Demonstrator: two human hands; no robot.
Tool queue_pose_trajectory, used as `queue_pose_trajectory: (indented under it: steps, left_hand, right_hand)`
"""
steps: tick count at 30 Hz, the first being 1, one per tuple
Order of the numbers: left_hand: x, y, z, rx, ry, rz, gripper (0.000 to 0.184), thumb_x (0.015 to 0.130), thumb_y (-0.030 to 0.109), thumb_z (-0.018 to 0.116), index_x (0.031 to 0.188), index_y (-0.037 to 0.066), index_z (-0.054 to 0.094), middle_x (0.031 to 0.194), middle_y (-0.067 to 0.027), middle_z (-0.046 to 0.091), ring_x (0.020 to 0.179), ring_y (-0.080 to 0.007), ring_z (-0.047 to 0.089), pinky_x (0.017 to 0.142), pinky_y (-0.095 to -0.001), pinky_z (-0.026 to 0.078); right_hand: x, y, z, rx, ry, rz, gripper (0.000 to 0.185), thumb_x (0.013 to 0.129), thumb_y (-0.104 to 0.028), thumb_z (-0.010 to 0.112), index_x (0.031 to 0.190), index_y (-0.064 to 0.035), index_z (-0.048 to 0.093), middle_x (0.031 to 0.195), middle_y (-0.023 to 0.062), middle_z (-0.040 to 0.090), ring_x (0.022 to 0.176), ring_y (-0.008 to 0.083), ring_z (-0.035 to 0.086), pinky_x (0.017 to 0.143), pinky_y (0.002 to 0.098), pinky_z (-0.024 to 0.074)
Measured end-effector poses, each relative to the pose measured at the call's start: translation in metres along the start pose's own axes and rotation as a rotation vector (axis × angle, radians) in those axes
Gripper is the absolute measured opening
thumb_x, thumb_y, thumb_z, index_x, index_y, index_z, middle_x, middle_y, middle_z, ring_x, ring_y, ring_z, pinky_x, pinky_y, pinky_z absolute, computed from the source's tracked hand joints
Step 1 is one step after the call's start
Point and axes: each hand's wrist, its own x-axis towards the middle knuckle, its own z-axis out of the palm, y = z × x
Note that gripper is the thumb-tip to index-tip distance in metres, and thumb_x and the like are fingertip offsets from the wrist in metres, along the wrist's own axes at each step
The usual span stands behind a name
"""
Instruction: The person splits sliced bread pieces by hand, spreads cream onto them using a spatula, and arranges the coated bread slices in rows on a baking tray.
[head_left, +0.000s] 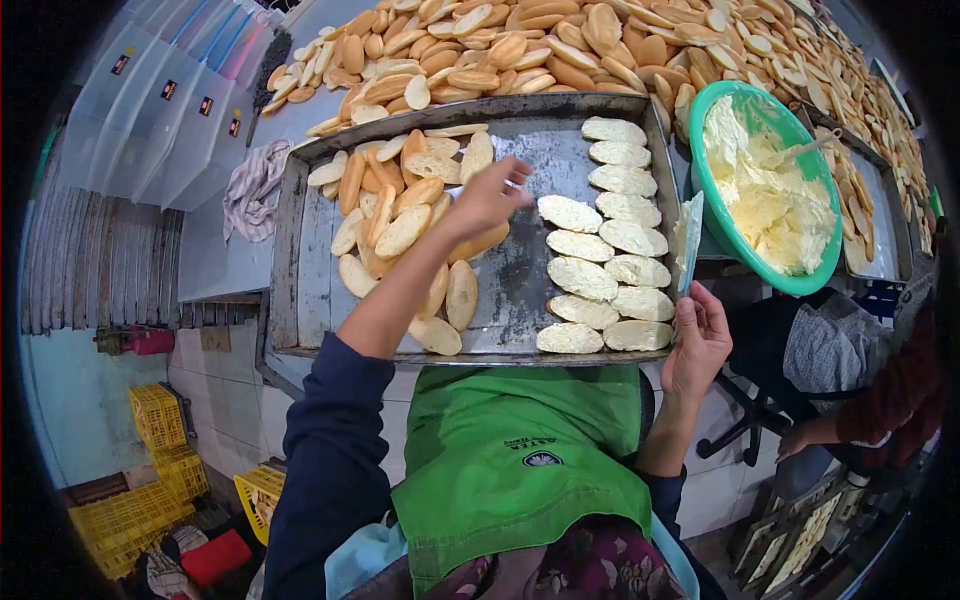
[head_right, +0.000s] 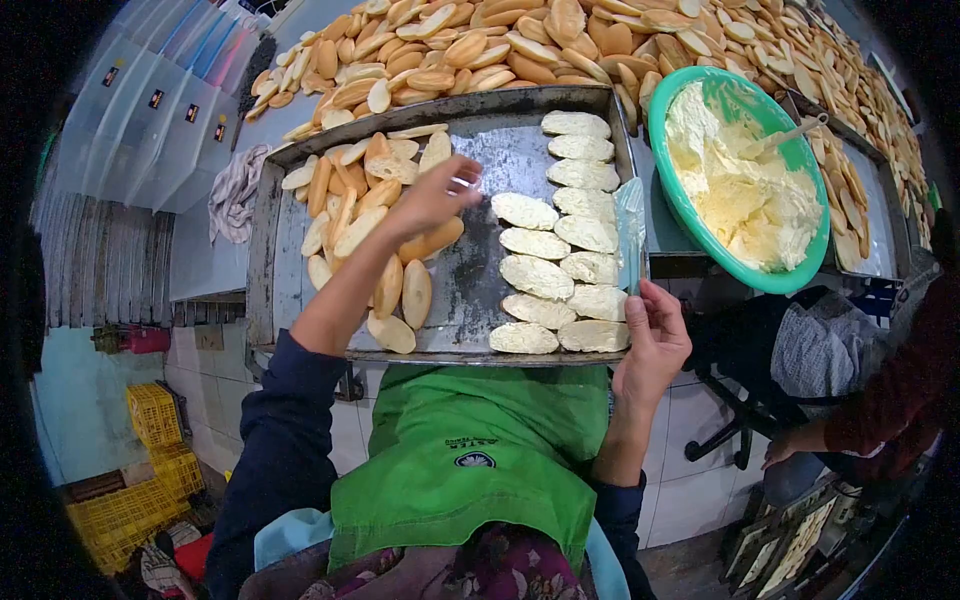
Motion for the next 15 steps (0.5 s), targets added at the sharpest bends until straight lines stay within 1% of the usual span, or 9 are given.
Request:
queue_pose_trajectory:
  steps: [1, 3, 5, 6, 7, 9, 10, 13, 15]
  left_hand:
    - [0.002, -0.006, -0.010, 0.062, 0.034, 0.049, 0.032, 0.075, 0.010, 0.064, 0.102, 0.001, 0.050, 0.097, -0.0112, 0.056, 0.078, -0.0168, 0.056, 0.069, -0.0280, 0.047]
    - [-0.009, -0.001, -0.023, 0.090, 0.035, -0.005, 0.026, 0.076, 0.010, 0.062, 0.098, 0.000, 0.052, 0.097, -0.0125, 0.054, 0.081, -0.0208, 0.055, 0.072, -0.0307, 0.046]
    - [-0.013, -0.007, -0.029, 0.531, 0.137, 0.109, 0.022, 0.078, 0.014, 0.060, 0.095, 0.001, 0.052, 0.096, -0.0123, 0.052, 0.085, -0.0221, 0.055, 0.075, -0.0312, 0.045]
    - [-0.007, -0.014, -0.030, 0.571, 0.294, 0.118, 0.028, 0.078, 0.022, 0.061, 0.093, 0.000, 0.052, 0.091, -0.0136, 0.050, 0.086, -0.0275, 0.052, 0.076, -0.0342, 0.043]
    - [-0.001, -0.017, -0.032, 0.575, 0.295, 0.118, 0.028, 0.078, 0.022, 0.061, 0.093, 0.000, 0.052, 0.091, -0.0136, 0.050, 0.086, -0.0275, 0.052, 0.076, -0.0342, 0.043]
    - [0.007, -0.014, -0.032, 0.886, 0.506, 0.115, 0.033, 0.075, 0.026, 0.063, 0.094, 0.001, 0.053, 0.095, -0.0128, 0.048, 0.092, -0.0276, 0.048, 0.079, -0.0384, 0.039]
    - [0.009, -0.012, -0.029, 0.969, 0.488, 0.057, 0.035, 0.072, 0.026, 0.066, 0.094, 0.002, 0.054, 0.099, -0.0114, 0.047, 0.099, -0.0274, 0.043, 0.081, -0.0425, 0.034]
    - [0.016, -0.005, -0.023, 1.029, 0.396, -0.006, 0.033, 0.071, 0.024, 0.066, 0.094, 0.004, 0.054, 0.102, -0.0101, 0.045, 0.103, -0.0273, 0.039, 0.084, -0.0453, 0.030]
    - [0.015, 0.004, -0.023, 1.090, 0.432, 0.046, 0.031, 0.073, 0.021, 0.065, 0.096, 0.005, 0.054, 0.101, -0.0104, 0.049, 0.097, -0.0284, 0.046, 0.079, -0.0423, 0.035]
  right_hand:
    - [0.000, 0.000, -0.001, 0.000, 0.014, 0.011, 0.021, 0.076, 0.004, 0.062, 0.097, 0.0039, 0.059, 0.096, 0.0059, 0.057, 0.082, 0.0100, 0.053, 0.076, 0.0221, 0.0428]
    - [-0.001, 0.000, -0.001, 0.004, 0.014, 0.024, 0.021, 0.076, 0.004, 0.062, 0.097, 0.0042, 0.059, 0.096, 0.0063, 0.058, 0.082, 0.0102, 0.053, 0.076, 0.0224, 0.0429]
    - [0.000, 0.000, 0.002, 0.015, 0.007, 0.031, 0.021, 0.076, 0.004, 0.062, 0.096, 0.0045, 0.059, 0.096, 0.0066, 0.058, 0.083, 0.0104, 0.053, 0.077, 0.0226, 0.0429]
    - [0.000, 0.000, 0.003, 0.020, -0.009, 0.021, 0.021, 0.076, 0.004, 0.062, 0.097, 0.0045, 0.059, 0.096, 0.0066, 0.058, 0.083, 0.0102, 0.053, 0.077, 0.0222, 0.0429]
    - [-0.002, 0.000, 0.004, 0.023, -0.023, 0.011, 0.021, 0.076, 0.004, 0.062, 0.097, 0.0045, 0.059, 0.096, 0.0065, 0.057, 0.083, 0.0101, 0.053, 0.076, 0.0219, 0.0428]
    - [-0.003, 0.001, 0.005, 0.002, -0.022, 0.008, 0.021, 0.076, 0.004, 0.062, 0.096, 0.0045, 0.059, 0.096, 0.0065, 0.057, 0.083, 0.0100, 0.053, 0.076, 0.0217, 0.0427]
    - [-0.003, 0.000, 0.005, -0.023, -0.021, 0.002, 0.021, 0.075, 0.004, 0.062, 0.096, 0.0045, 0.060, 0.095, 0.0064, 0.057, 0.083, 0.0100, 0.053, 0.076, 0.0214, 0.0425]
    - [-0.006, -0.004, 0.005, -0.038, -0.031, -0.047, 0.021, 0.075, 0.005, 0.062, 0.095, 0.0043, 0.060, 0.095, 0.0060, 0.056, 0.084, 0.0102, 0.052, 0.076, 0.0214, 0.0421]
    - [-0.007, -0.008, 0.004, -0.056, -0.013, -0.067, 0.020, 0.075, 0.004, 0.062, 0.095, 0.0042, 0.060, 0.095, 0.0064, 0.056, 0.085, 0.0108, 0.052, 0.076, 0.0217, 0.0417]
